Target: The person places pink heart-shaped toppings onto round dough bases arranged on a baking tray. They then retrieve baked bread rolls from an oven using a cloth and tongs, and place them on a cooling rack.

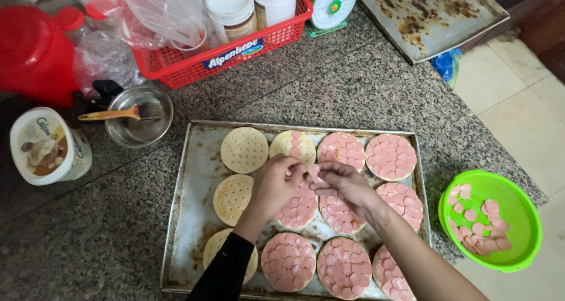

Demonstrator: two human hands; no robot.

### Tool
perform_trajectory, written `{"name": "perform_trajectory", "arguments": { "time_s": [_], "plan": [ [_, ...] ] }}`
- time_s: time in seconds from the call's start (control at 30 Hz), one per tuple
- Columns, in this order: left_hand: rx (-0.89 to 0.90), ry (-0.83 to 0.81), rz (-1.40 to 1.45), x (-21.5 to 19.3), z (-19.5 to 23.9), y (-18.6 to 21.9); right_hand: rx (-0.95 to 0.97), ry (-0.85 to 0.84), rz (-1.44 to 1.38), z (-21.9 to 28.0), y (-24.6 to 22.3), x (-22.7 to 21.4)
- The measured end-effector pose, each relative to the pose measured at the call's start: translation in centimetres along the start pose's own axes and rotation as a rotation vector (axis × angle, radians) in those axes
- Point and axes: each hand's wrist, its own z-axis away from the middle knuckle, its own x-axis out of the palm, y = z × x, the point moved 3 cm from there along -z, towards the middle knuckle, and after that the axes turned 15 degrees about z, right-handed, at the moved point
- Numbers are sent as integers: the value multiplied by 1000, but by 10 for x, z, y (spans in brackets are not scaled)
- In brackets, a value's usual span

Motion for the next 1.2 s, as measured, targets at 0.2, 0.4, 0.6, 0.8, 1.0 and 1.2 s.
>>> {"name": "perform_trajectory", "arguments": {
  "time_s": [0.2,0.4,0.6,0.8,1.0,1.2],
  "plan": [
    [28,1,-30,0,-11,0,-15,-41,158,-16,-15,9],
    [60,126,-298,-29,-40,-45,-9,41,40,-30,-24,-2],
    [163,88,-286,-24,-70,-73,10,148,74,-38,-26,-24],
    [228,-17,-495,-3,-84,-78,20,158,58,-40,-21,-32],
    [95,4,-579,0,-89,-80,9,179,25,-39,-14,-36],
    [50,56,-566,-1,-90,-72,25,200,-24,-39,-13,-31]
  ]
}}
